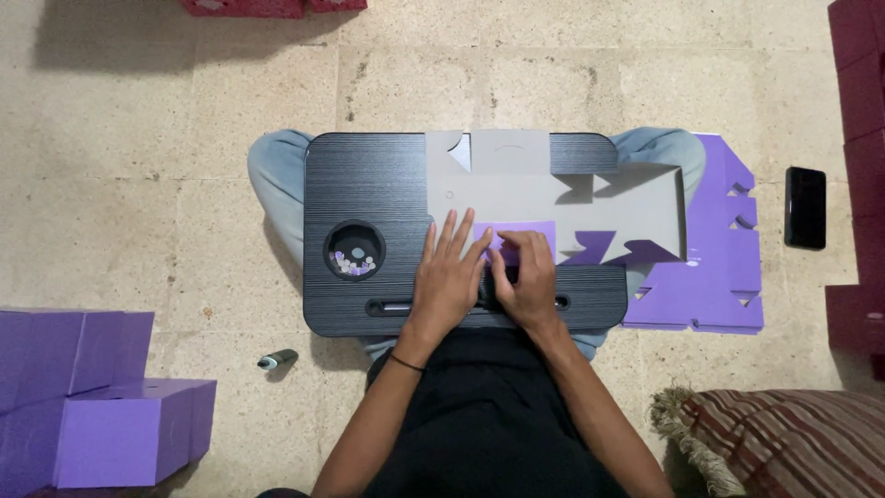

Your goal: The person sits on the floor and assembles a purple cardboard box by folding the pre-cut flaps and tucking them into place. They then pick up a separate purple lid and place it on top of the assembled box.

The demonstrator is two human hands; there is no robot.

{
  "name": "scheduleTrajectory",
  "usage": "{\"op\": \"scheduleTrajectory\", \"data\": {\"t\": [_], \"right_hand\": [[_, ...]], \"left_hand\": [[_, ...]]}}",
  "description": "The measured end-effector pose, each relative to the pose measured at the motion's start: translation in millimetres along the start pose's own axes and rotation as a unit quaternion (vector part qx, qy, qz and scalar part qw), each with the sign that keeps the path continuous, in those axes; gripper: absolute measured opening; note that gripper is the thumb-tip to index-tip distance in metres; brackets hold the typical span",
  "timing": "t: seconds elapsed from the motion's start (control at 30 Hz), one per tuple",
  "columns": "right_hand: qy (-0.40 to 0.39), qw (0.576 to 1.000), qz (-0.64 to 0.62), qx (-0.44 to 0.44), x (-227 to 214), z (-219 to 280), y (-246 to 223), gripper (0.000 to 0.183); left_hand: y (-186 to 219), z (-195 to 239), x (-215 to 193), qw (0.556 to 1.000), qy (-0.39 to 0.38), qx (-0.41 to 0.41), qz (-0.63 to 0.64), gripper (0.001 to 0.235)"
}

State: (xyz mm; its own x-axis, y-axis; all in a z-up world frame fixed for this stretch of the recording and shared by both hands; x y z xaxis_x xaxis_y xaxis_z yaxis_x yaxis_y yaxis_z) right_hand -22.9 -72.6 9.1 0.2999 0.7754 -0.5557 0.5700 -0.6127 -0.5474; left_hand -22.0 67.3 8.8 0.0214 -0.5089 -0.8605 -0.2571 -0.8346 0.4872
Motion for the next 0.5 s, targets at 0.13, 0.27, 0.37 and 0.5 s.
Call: {"op": "scheduleTrajectory", "data": {"t": [0.13,0.27,0.37,0.5], "right_hand": [[-0.047,0.997,-0.024,0.052,6,1,15,0.029],[-0.05,0.996,-0.029,0.064,2,-1,13,0.023],[-0.028,0.995,-0.035,0.084,-5,-1,14,0.017],[-0.001,0.991,-0.081,0.102,-7,-3,15,0.021]], "left_hand": [[-1,4,-1,0.998,0.022,0.026,0.045,0.043],[-22,11,-22,0.991,0.004,-0.019,0.13,0.042],[-42,22,-32,0.997,0.002,-0.001,0.077,0.047],[-41,22,-51,0.992,-0.071,0.067,0.086,0.064]]}}
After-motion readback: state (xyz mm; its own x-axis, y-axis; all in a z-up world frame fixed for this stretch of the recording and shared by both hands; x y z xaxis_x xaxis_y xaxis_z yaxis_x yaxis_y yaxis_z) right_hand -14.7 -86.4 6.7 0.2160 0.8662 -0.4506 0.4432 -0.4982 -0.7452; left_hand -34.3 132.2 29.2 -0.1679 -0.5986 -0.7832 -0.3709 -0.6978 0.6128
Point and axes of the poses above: each hand's wrist, its own z-axis away from the middle knuckle, its own x-axis out of the palm, y = z × x, the point moved 4 cm from there along -z, towards the middle knuckle, and after that the axes turned 8 degrees about -x, right-handed, at the moved point
